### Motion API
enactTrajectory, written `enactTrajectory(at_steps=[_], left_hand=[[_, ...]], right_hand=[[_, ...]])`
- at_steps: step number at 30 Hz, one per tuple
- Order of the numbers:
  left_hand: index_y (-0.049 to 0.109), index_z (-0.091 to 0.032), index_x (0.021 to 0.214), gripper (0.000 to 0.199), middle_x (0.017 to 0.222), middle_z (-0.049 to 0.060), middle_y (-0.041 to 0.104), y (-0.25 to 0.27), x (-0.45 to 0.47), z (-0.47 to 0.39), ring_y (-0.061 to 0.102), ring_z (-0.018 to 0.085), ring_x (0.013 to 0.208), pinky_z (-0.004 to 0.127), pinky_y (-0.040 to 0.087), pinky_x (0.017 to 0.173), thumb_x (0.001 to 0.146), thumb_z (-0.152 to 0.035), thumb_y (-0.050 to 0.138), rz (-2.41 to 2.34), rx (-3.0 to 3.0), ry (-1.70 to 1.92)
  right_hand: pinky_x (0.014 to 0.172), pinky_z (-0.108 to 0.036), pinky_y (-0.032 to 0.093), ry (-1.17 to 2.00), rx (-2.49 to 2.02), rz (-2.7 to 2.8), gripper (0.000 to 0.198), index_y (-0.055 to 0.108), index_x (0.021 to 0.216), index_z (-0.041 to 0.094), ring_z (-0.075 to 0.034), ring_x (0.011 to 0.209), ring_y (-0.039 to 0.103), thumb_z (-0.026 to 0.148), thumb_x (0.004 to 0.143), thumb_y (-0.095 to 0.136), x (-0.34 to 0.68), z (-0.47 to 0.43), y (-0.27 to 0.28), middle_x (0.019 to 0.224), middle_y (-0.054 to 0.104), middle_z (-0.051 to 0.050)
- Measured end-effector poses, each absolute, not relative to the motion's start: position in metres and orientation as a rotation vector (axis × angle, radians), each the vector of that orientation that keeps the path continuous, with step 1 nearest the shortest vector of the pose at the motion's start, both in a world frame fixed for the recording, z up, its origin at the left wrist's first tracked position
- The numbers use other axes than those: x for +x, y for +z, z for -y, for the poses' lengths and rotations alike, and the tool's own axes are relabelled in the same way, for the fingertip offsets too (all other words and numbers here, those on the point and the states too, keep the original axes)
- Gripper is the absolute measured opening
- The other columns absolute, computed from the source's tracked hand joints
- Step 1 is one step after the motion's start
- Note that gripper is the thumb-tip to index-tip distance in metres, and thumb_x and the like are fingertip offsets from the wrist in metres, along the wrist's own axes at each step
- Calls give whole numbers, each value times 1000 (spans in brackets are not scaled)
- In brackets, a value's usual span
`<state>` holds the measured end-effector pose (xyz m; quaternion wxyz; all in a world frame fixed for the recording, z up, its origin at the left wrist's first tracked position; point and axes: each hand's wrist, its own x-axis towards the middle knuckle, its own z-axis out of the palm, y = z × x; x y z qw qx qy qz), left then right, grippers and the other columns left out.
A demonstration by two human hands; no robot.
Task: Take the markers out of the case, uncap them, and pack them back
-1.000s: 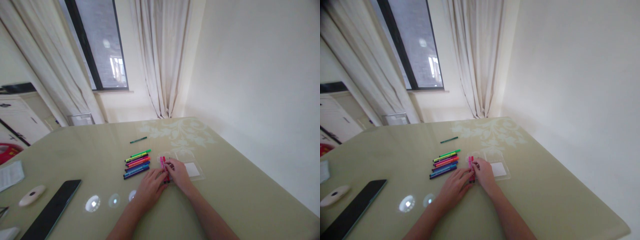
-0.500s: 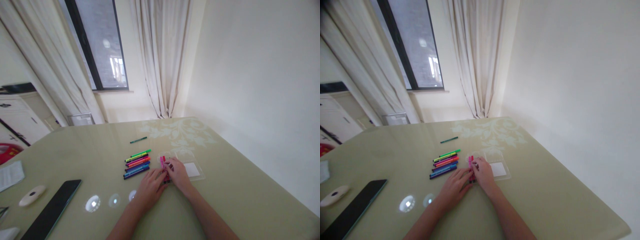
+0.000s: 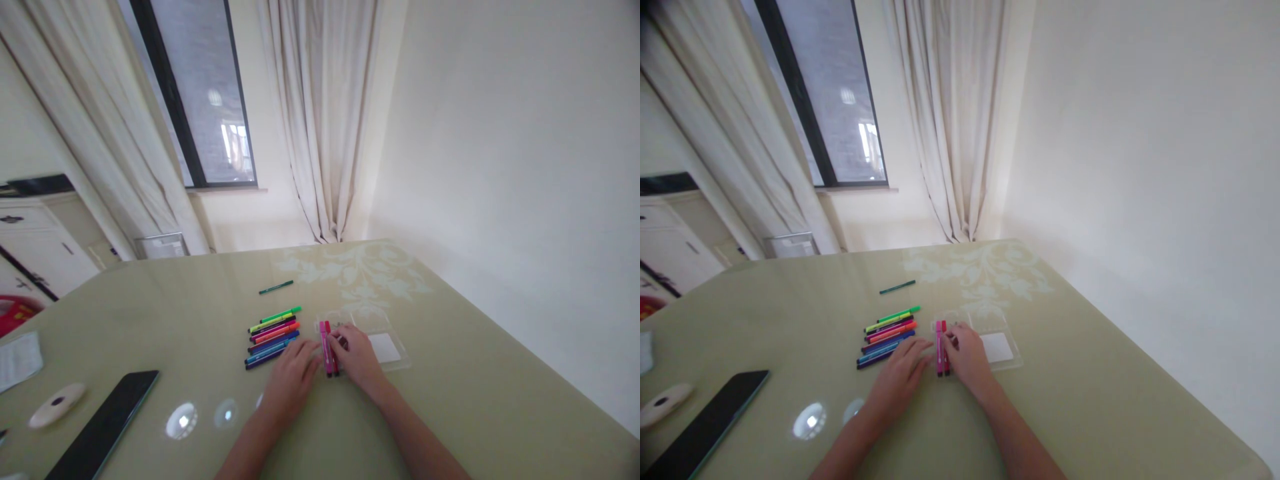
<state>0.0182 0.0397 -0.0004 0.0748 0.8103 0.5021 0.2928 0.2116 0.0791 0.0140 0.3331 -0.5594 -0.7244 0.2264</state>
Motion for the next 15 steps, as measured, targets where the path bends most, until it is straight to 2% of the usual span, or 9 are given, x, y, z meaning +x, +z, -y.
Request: enactTrajectory(at_steps=[3, 6, 12, 15], left_hand=[[67, -22, 103, 19, 107, 8, 68, 1, -2, -48, 62, 26, 104, 43, 51, 94, 102, -27, 48, -1919, 2279, 927], [67, -21, 96, 13, 103, 8, 66, 0, -17, -51, 60, 28, 102, 44, 49, 92, 97, -29, 56, -2072, 2239, 817], [65, -21, 92, 19, 102, 8, 66, -4, -8, -51, 61, 27, 100, 41, 46, 91, 98, -36, 54, -1799, 2204, 834], [60, -22, 99, 28, 82, 2, 66, 0, 7, -49, 63, 22, 79, 34, 47, 75, 104, -42, 41, -1665, 1929, 931]], right_hand=[[72, -29, 50, 660, -1430, 1796, 19, 77, 90, 17, -17, 71, 66, 25, 93, 60, 212, -79, 16, 89, 70, -7], [72, -29, 52, 701, -1387, 1719, 18, 76, 95, 17, -17, 72, 66, 23, 91, 60, 212, -79, 17, 93, 72, -8], [70, -30, 53, 719, -1309, 1653, 20, 77, 96, 17, -17, 72, 66, 28, 92, 60, 213, -79, 16, 94, 73, -8], [68, -29, 51, 828, -1224, 1635, 24, 77, 100, 19, -17, 72, 65, 37, 93, 63, 209, -77, 17, 89, 74, -6]])
